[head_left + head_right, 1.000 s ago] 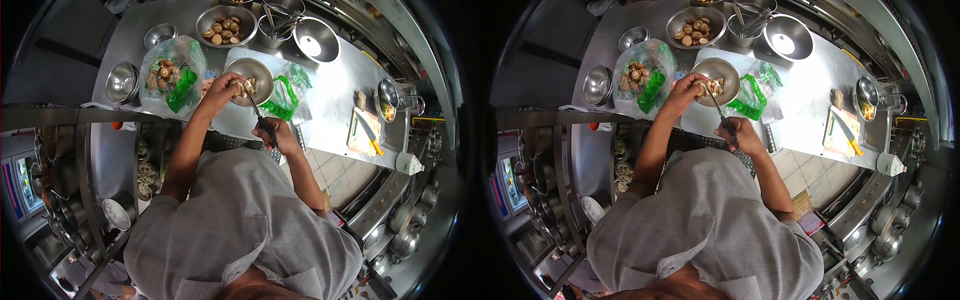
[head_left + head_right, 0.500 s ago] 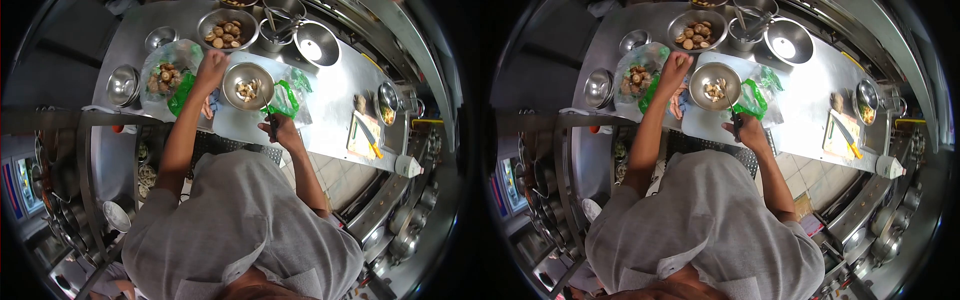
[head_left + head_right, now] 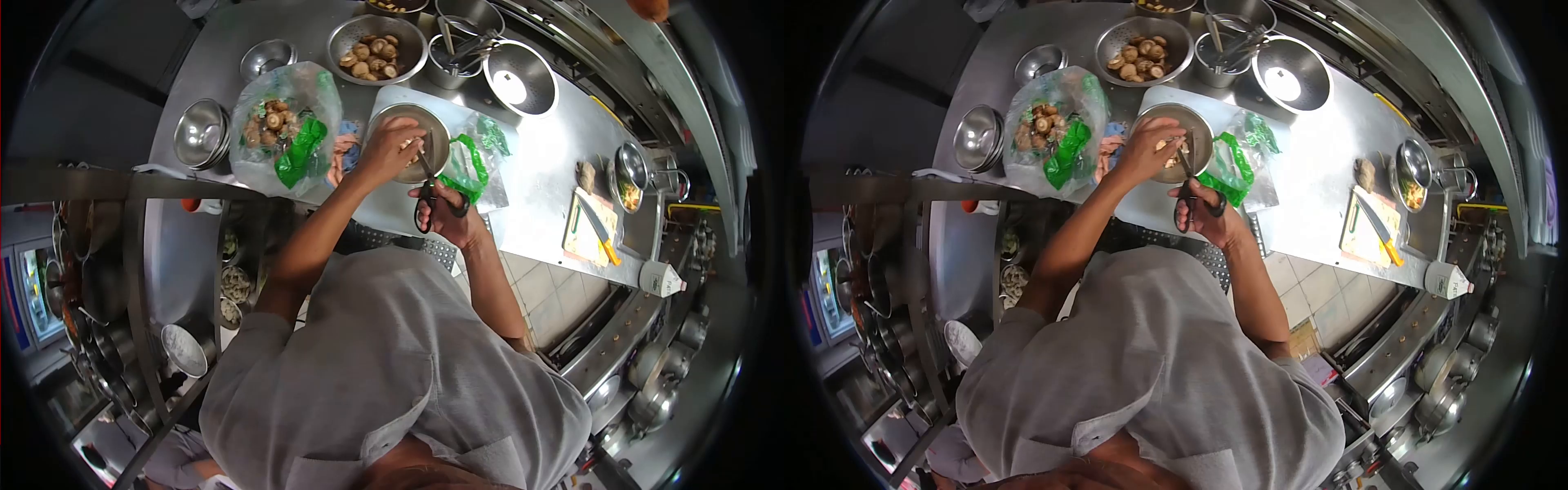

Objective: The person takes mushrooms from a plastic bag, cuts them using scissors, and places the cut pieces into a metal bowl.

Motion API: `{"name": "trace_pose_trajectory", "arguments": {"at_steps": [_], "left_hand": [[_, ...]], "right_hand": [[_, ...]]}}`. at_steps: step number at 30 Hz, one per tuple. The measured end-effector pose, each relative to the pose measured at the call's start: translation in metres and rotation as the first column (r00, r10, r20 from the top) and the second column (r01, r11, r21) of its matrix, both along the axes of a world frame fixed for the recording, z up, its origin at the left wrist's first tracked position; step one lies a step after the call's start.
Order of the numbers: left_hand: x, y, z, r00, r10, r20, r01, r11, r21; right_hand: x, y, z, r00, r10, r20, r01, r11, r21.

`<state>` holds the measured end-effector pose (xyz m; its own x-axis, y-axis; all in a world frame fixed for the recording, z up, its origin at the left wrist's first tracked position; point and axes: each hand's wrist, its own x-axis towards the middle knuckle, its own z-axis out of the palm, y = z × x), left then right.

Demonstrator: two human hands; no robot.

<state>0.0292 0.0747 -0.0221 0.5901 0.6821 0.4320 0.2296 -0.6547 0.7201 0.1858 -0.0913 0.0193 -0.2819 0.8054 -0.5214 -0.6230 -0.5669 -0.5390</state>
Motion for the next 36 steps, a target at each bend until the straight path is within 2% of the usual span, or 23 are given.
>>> {"name": "trace_pose_trajectory", "arguments": {"at_steps": [5, 8, 9, 11, 12, 13, 15, 16, 17, 19, 20, 21, 23, 25, 27, 28, 29, 30, 31, 33, 34, 35, 36], "left_hand": [[0.001, 0.000, -0.007, 0.997, 0.074, 0.033, -0.074, 0.997, -0.005], [-0.007, 0.007, 0.005, 0.970, 0.240, 0.045, -0.242, 0.968, 0.060], [-0.014, 0.012, 0.013, 0.970, 0.240, 0.040, -0.243, 0.968, 0.062], [-0.048, 0.029, 0.029, 0.870, 0.487, 0.080, -0.493, 0.853, 0.173], [-0.073, 0.037, 0.033, 0.794, 0.605, -0.056, -0.581, 0.783, 0.223], [-0.100, 0.044, 0.035, 0.684, 0.706, -0.182, -0.651, 0.704, 0.286], [-0.142, 0.056, 0.030, 0.517, 0.799, -0.307, -0.685, 0.601, 0.411], [-0.158, 0.059, 0.023, 0.515, 0.799, -0.310, -0.682, 0.601, 0.417], [-0.172, 0.064, 0.015, 0.521, 0.782, -0.343, -0.642, 0.624, 0.446], [-0.185, 0.070, 0.001, 0.526, 0.762, -0.378, -0.596, 0.647, 0.475], [-0.189, 0.071, -0.005, 0.539, 0.746, -0.392, -0.566, 0.665, 0.488], [-0.189, 0.071, -0.003, 0.550, 0.730, -0.406, -0.536, 0.681, 0.499], [-0.190, 0.072, 0.000, 0.534, 0.730, -0.427, -0.574, 0.684, 0.451], [-0.191, 0.070, 0.004, 0.519, 0.728, -0.448, -0.611, 0.683, 0.401], [-0.191, 0.070, 0.007, 0.610, 0.733, -0.301, -0.625, 0.679, 0.387], [-0.186, 0.070, 0.007, 0.612, 0.733, -0.298, -0.623, 0.679, 0.389], [-0.180, 0.066, 0.004, 0.747, 0.647, -0.154, -0.627, 0.762, 0.161], [-0.172, 0.059, 0.001, 0.827, 0.561, 0.024, -0.559, 0.827, -0.066], [-0.159, 0.046, 0.008, 0.830, 0.557, 0.024, -0.555, 0.829, -0.071], [-0.130, 0.018, 0.022, 0.915, 0.397, 0.066, -0.329, 0.832, -0.447], [-0.121, 0.011, 0.023, 0.918, 0.389, 0.071, -0.318, 0.833, -0.452], [-0.113, 0.005, 0.022, 0.927, 0.356, 0.116, -0.217, 0.765, -0.606], [-0.104, 0.000, 0.021, 0.932, 0.333, 0.144, -0.153, 0.722, -0.675]], "right_hand": [[-0.004, -0.002, 0.013, 0.996, 0.034, 0.078, -0.035, 0.999, 0.016], [-0.006, -0.007, 0.013, 0.936, -0.020, 0.352, 0.004, 0.999, 0.046], [-0.008, -0.010, 0.016, 0.938, -0.020, 0.347, 0.004, 0.999, 0.046], [-0.011, -0.014, 0.026, 0.766, -0.051, 0.641, 0.022, 0.998, 0.054], [-0.014, -0.016, 0.024, 0.787, -0.125, 0.605, 0.130, 0.991, 0.034], [-0.016, -0.020, 0.024, 0.793, -0.122, 0.597, 0.126, 0.991, 0.035], [-0.014, -0.027, 0.022, 0.603, -0.146, 0.784, 0.045, 0.988, 0.149], [-0.005, -0.032, -0.001, 0.397, -0.089, 0.913, -0.119, 0.982, 0.147], [-0.004, -0.035, -0.005, 0.401, -0.092, 0.911, -0.118, 0.981, 0.151], [-0.004, -0.042, -0.009, 0.296, -0.153, 0.943, -0.294, 0.924, 0.242], [-0.002, -0.044, -0.015, 0.330, -0.173, 0.928, -0.373, 0.879, 0.297], [-0.004, -0.042, -0.009, 0.331, -0.174, 0.927, -0.373, 0.879, 0.298], [-0.011, -0.038, 0.006, 0.514, -0.050, 0.856, -0.325, 0.912, 0.249], [-0.013, -0.033, 0.004, 0.546, -0.088, 0.833, -0.303, 0.906, 0.295], [-0.015, -0.029, 0.004, 0.574, -0.130, 0.808, -0.277, 0.898, 0.341], [-0.016, -0.028, 0.004, 0.676, -0.129, 0.725, -0.203, 0.914, 0.352], [-0.018, -0.029, 0.003, 0.766, -0.132, 0.629, -0.126, 0.929, 0.349], [-0.021, -0.029, 0.009, 0.765, -0.133, 0.630, -0.122, 0.931, 0.345], [-0.022, -0.027, 0.020, 0.818, -0.068, 0.571, -0.123, 0.950, 0.288], [-0.024, -0.022, 0.023, 0.859, -0.011, 0.512, -0.124, 0.966, 0.229], [-0.025, -0.021, 0.018, 0.680, -0.035, 0.733, -0.223, 0.942, 0.251], [-0.027, -0.021, 0.015, 0.446, -0.076, 0.892, -0.323, 0.916, 0.239], [-0.031, -0.016, 0.042, 0.249, -0.103, 0.963, -0.370, 0.909, 0.193]]}}
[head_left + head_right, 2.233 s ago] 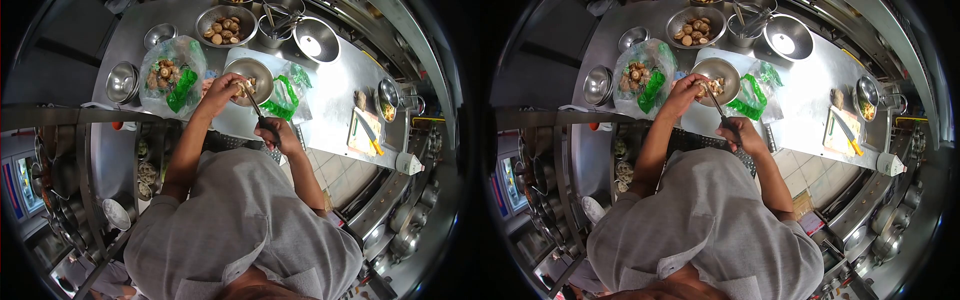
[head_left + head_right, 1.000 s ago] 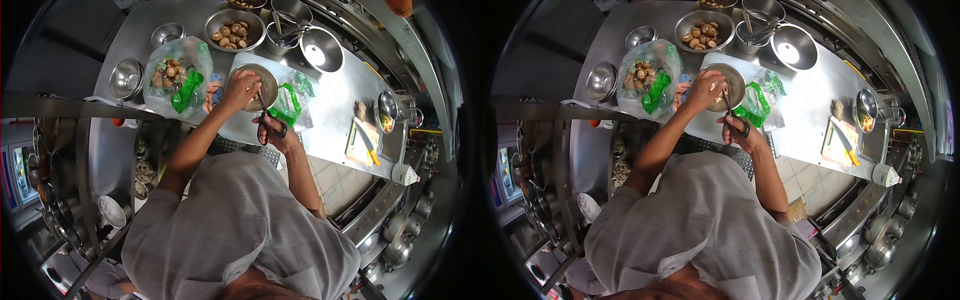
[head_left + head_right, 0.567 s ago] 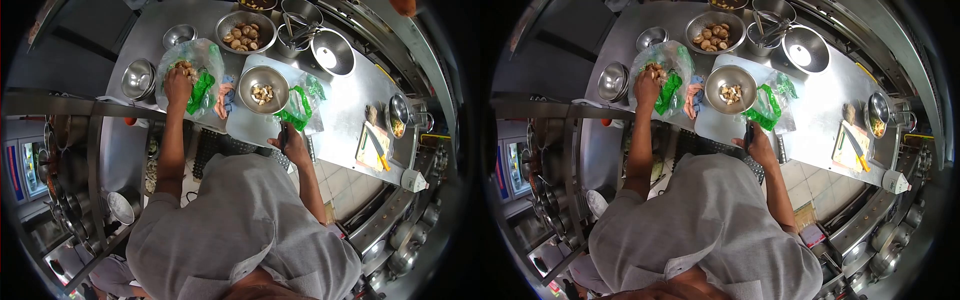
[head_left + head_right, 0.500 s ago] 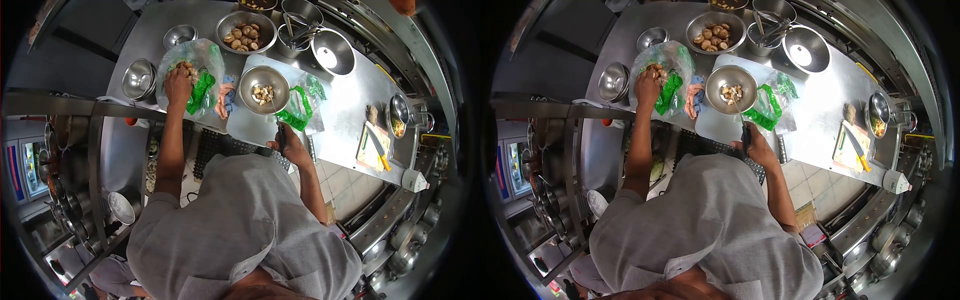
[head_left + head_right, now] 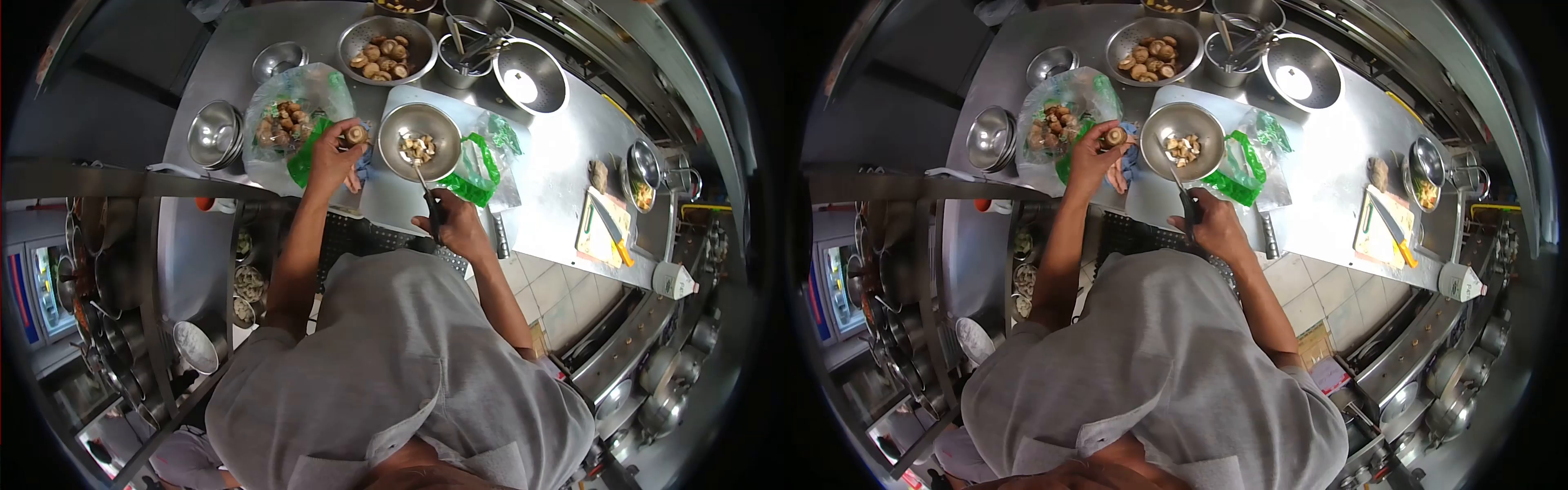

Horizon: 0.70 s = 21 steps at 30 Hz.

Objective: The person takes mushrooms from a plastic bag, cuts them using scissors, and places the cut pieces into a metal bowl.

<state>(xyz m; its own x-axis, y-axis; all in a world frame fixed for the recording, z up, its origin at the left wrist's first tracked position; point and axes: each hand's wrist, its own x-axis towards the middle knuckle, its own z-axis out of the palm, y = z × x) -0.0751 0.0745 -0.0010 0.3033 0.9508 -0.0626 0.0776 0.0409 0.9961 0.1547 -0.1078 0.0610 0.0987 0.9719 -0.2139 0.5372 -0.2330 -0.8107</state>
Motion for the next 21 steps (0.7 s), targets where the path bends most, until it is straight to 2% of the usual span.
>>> {"name": "trace_pose_trajectory", "arguments": {"at_steps": [1, 3, 4, 5, 7, 8, 10, 13, 17, 19, 21], "left_hand": [[0.008, -0.005, -0.001, 0.998, -0.029, 0.057, 0.033, 0.996, -0.078], [0.022, -0.015, -0.007, 0.999, -0.015, 0.042, 0.013, 0.999, 0.040], [0.026, -0.018, -0.008, 0.999, 0.005, -0.043, -0.002, 0.998, 0.066], [0.029, -0.020, -0.014, 0.999, -0.002, -0.043, 0.005, 0.998, 0.062], [0.034, -0.022, -0.029, 0.994, -0.048, -0.100, 0.058, 0.994, 0.092], [0.036, -0.023, -0.036, 0.993, -0.053, -0.101, 0.062, 0.994, 0.093], [0.042, -0.028, -0.032, 0.984, -0.052, -0.169, 0.074, 0.990, 0.123], [0.046, -0.037, -0.009, 0.973, -0.041, -0.227, 0.074, 0.987, 0.140], [0.047, -0.036, -0.030, 0.972, -0.046, -0.229, 0.085, 0.983, 0.163], [0.050, -0.040, -0.027, 0.980, -0.048, -0.191, 0.079, 0.984, 0.157], [0.051, -0.044, -0.018, 0.980, -0.052, -0.194, 0.079, 0.988, 0.132]], "right_hand": [[0.001, -0.001, -0.001, 1.000, -0.012, 0.006, 0.012, 1.000, -0.002], [0.002, -0.004, -0.005, 0.982, -0.010, 0.189, -0.023, 0.984, 0.174], [0.003, -0.006, 0.001, 0.969, -0.001, 0.247, -0.020, 0.996, 0.083], [0.004, -0.008, -0.001, 0.969, -0.006, 0.247, -0.014, 0.997, 0.078], [0.008, -0.011, -0.008, 0.925, 0.016, 0.380, -0.069, 0.990, 0.124], [0.008, -0.012, -0.009, 0.925, 0.012, 0.379, -0.064, 0.990, 0.125], [0.008, -0.015, -0.012, 0.908, -0.058, 0.415, -0.060, 0.962, 0.267], [0.010, -0.019, -0.016, 0.878, -0.027, 0.478, -0.067, 0.982, 0.178], [0.010, -0.023, -0.021, 0.864, -0.050, 0.501, -0.089, 0.964, 0.250], [0.010, -0.024, -0.020, 0.876, -0.015, 0.482, -0.073, 0.984, 0.163], [0.008, -0.024, -0.021, 0.876, -0.017, 0.481, -0.076, 0.982, 0.172]]}}
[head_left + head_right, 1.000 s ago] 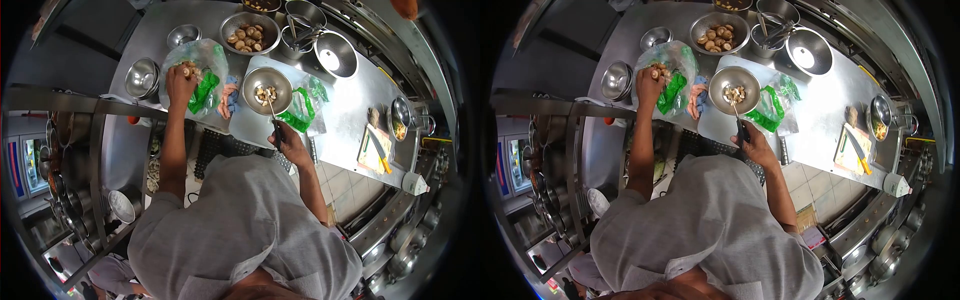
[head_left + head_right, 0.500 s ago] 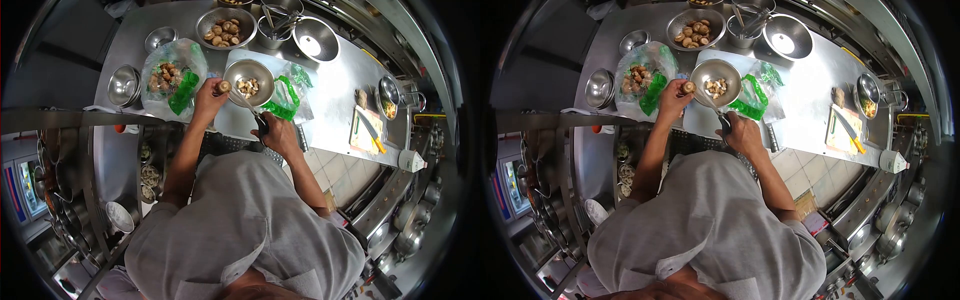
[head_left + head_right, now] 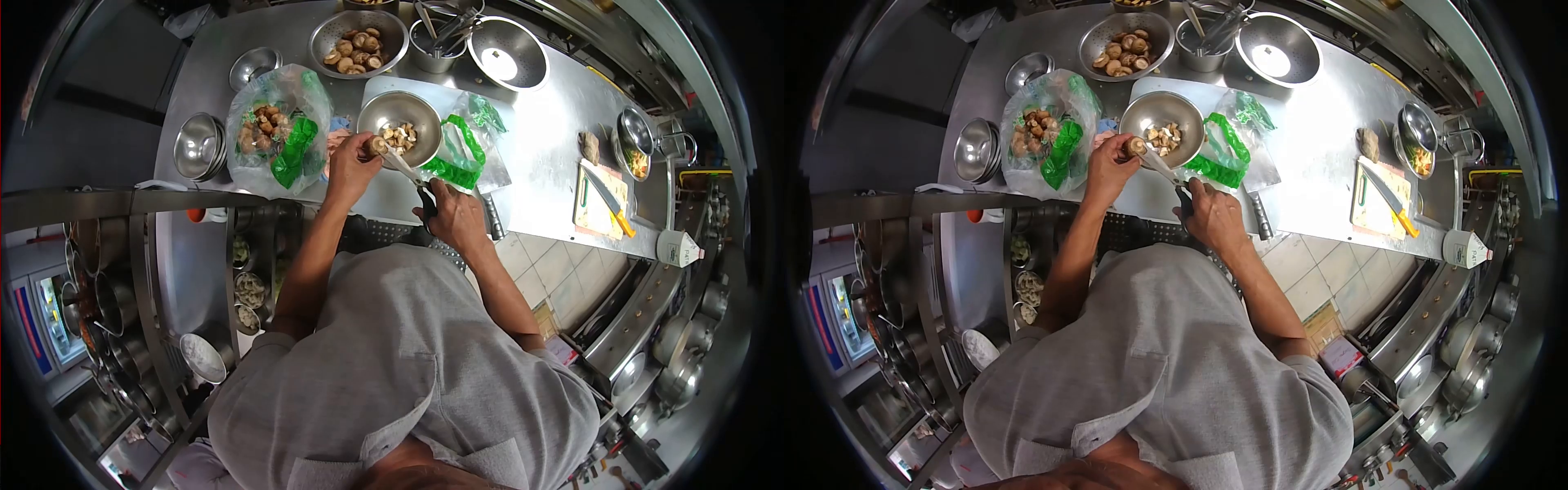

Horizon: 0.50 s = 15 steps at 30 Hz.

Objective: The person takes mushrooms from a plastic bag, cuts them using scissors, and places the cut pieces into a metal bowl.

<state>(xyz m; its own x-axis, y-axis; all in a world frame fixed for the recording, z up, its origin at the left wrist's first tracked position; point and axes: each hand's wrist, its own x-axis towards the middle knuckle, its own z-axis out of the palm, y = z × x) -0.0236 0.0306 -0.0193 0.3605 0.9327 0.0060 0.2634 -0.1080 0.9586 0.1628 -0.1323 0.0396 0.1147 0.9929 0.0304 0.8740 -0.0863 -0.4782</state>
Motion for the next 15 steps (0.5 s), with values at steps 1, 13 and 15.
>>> {"name": "trace_pose_trajectory", "arguments": {"at_steps": [1, 13, 15], "left_hand": [[0.001, -0.002, 0.004, 1.000, 0.003, -0.005, -0.003, 1.000, -0.026], [0.009, 0.000, -0.008, 0.989, -0.029, 0.146, 0.058, 0.979, -0.196], [0.010, 0.002, -0.006, 0.989, -0.040, 0.140, 0.067, 0.978, -0.199]], "right_hand": [[-0.001, 0.000, -0.001, 1.000, 0.004, -0.001, -0.004, 1.000, 0.007], [-0.008, 0.003, -0.009, 0.997, -0.005, -0.073, -0.002, 0.996, -0.095], [-0.011, 0.003, -0.009, 0.996, -0.027, -0.083, 0.017, 0.992, -0.122]]}}
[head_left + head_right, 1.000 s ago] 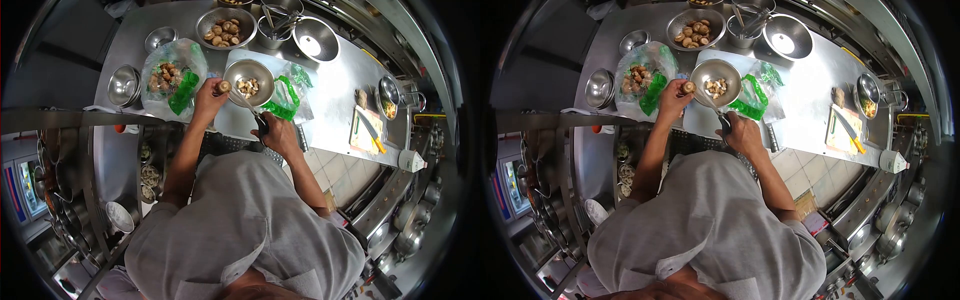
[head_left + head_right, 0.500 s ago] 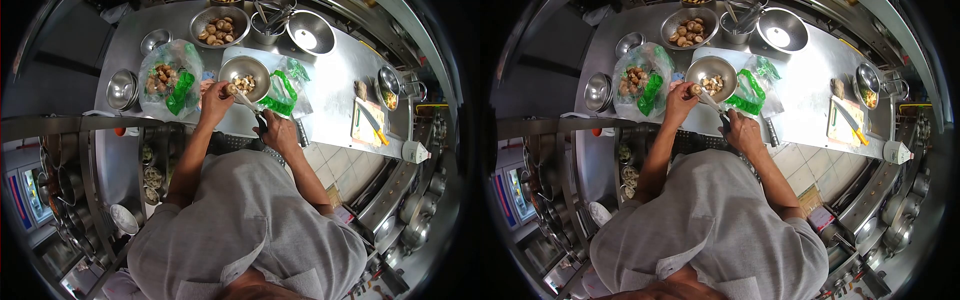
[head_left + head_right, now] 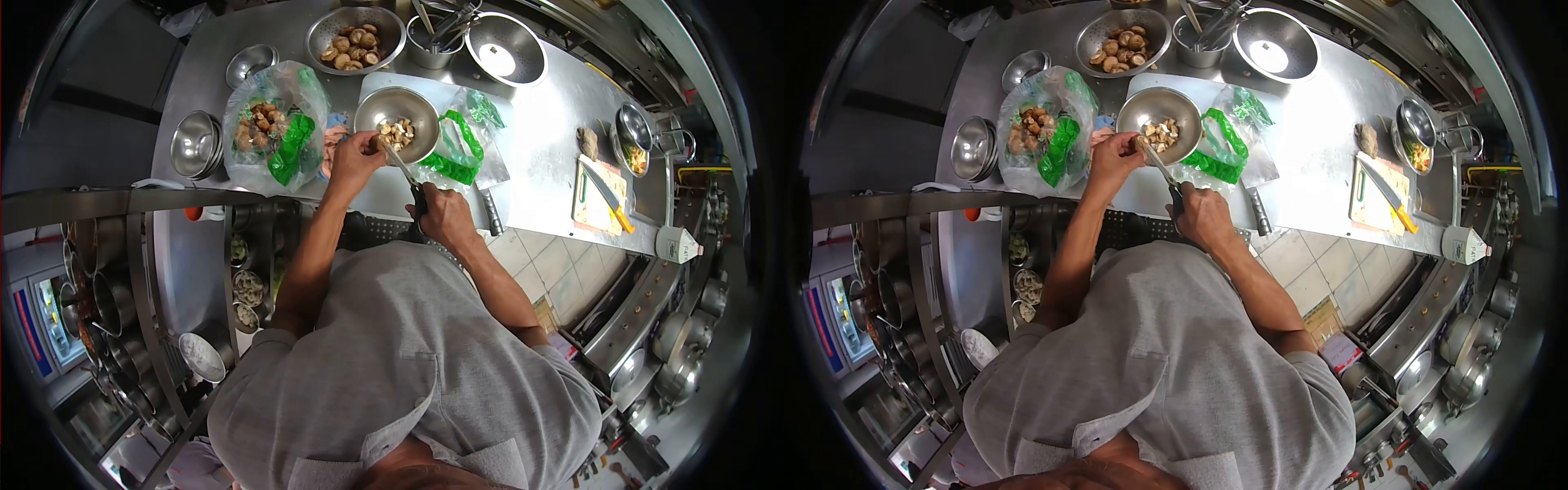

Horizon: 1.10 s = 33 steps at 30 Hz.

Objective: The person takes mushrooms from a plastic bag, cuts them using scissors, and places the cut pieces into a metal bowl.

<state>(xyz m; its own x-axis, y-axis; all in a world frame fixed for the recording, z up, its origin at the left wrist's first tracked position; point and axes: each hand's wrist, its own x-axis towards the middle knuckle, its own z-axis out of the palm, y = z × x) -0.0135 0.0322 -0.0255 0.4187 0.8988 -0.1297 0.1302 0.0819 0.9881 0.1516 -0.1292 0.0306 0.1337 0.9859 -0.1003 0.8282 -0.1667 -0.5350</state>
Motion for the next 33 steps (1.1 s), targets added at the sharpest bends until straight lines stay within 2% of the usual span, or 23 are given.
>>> {"name": "trace_pose_trajectory", "arguments": {"at_steps": [5, 7, 8, 10, 11, 13, 14, 16, 18, 19, 20, 21, 23, 24, 25, 26, 28, 32, 33], "left_hand": [[0.000, 0.001, -0.004, 1.000, -0.016, 0.025, 0.017, 0.999, -0.031], [0.001, 0.001, -0.001, 0.998, 0.022, 0.051, -0.019, 0.998, -0.059], [0.000, 0.002, 0.001, 0.998, 0.023, 0.052, -0.020, 0.998, -0.059], [-0.003, 0.008, 0.007, 0.997, 0.057, -0.047, -0.058, 0.998, -0.022], [-0.004, 0.014, 0.011, 0.997, 0.063, -0.043, -0.064, 0.998, -0.017], [-0.006, 0.033, 0.020, 0.965, 0.147, -0.219, -0.099, 0.972, 0.215], [-0.008, 0.046, 0.027, 0.954, 0.147, -0.261, -0.076, 0.962, 0.262], [-0.003, 0.085, 0.019, 0.923, 0.293, -0.248, -0.135, 0.853, 0.504], [0.009, 0.125, 0.046, 0.940, 0.284, -0.191, -0.150, 0.844, 0.515], [0.014, 0.147, 0.042, 0.917, 0.349, -0.195, -0.175, 0.789, 0.589], [0.023, 0.172, 0.027, 0.912, 0.405, -0.062, -0.244, 0.658, 0.712], [0.025, 0.171, 0.059, 0.957, 0.262, -0.128, -0.181, 0.877, 0.446], [0.029, 0.177, 0.054, 0.899, 0.387, -0.207, -0.219, 0.803, 0.554], [0.022, 0.174, 0.055, 0.897, 0.392, -0.205, -0.222, 0.800, 0.558], [0.011, 0.166, 0.055, 0.833, 0.464, -0.302, -0.153, 0.717, 0.680], [-0.002, 0.157, 0.056, 0.752, 0.540, -0.378, -0.058, 0.625, 0.779], [-0.048, 0.148, 0.035, 0.638, 0.567, -0.522, 0.009, 0.672, 0.741], [-0.117, 0.138, 0.021, 0.316, 0.670, -0.672, 0.235, 0.630, 0.740], [-0.127, 0.140, 0.016, 0.323, 0.670, -0.669, 0.237, 0.627, 0.742]], "right_hand": [[-0.004, 0.002, 0.001, 0.997, -0.055, -0.060, 0.055, 0.998, -0.007], [-0.005, 0.005, 0.000, 0.980, -0.062, -0.187, 0.066, 0.998, 0.016], [-0.004, 0.005, 0.002, 0.981, -0.061, -0.185, 0.065, 0.998, 0.016], [-0.003, 0.009, 0.011, 0.945, -0.148, -0.291, 0.109, 0.984, -0.144], [-0.001, 0.010, 0.013, 0.947, -0.141, -0.288, 0.104, 0.985, -0.139], [0.005, 0.010, 0.016, 0.878, -0.241, -0.413, 0.184, 0.968, -0.173], [0.010, 0.006, -0.006, 0.833, -0.245, -0.497, 0.196, 0.969, -0.149], [0.013, 0.005, -0.008, 0.828, -0.195, -0.526, 0.182, 0.980, -0.078], [0.013, 0.005, -0.012, 0.836, -0.124, -0.535, 0.161, 0.987, 0.023], [0.012, 0.007, -0.010, 0.836, -0.101, -0.539, 0.138, 0.990, 0.029], [0.011, 0.008, -0.006, 0.813, -0.138, -0.565, 0.149, 0.988, -0.028], [0.010, 0.008, -0.004, 0.789, -0.181, -0.587, 0.162, 0.983, -0.085], [0.011, 0.005, -0.011, 0.778, -0.191, -0.599, 0.167, 0.981, -0.095], [0.011, 0.003, -0.008, 0.797, -0.195, -0.572, 0.170, 0.981, -0.098], [0.012, 0.001, -0.005, 0.814, -0.202, -0.544, 0.176, 0.979, -0.100], [0.014, -0.002, -0.011, 0.840, -0.155, -0.521, 0.166, 0.986, -0.026], [0.019, -0.006, -0.011, 0.832, -0.177, -0.526, 0.185, 0.982, -0.038], [0.023, -0.018, -0.029, 0.778, -0.229, -0.586, 0.205, 0.973, -0.108], [0.024, -0.017, -0.030, 0.756, -0.232, -0.612, 0.194, 0.973, -0.129]]}}
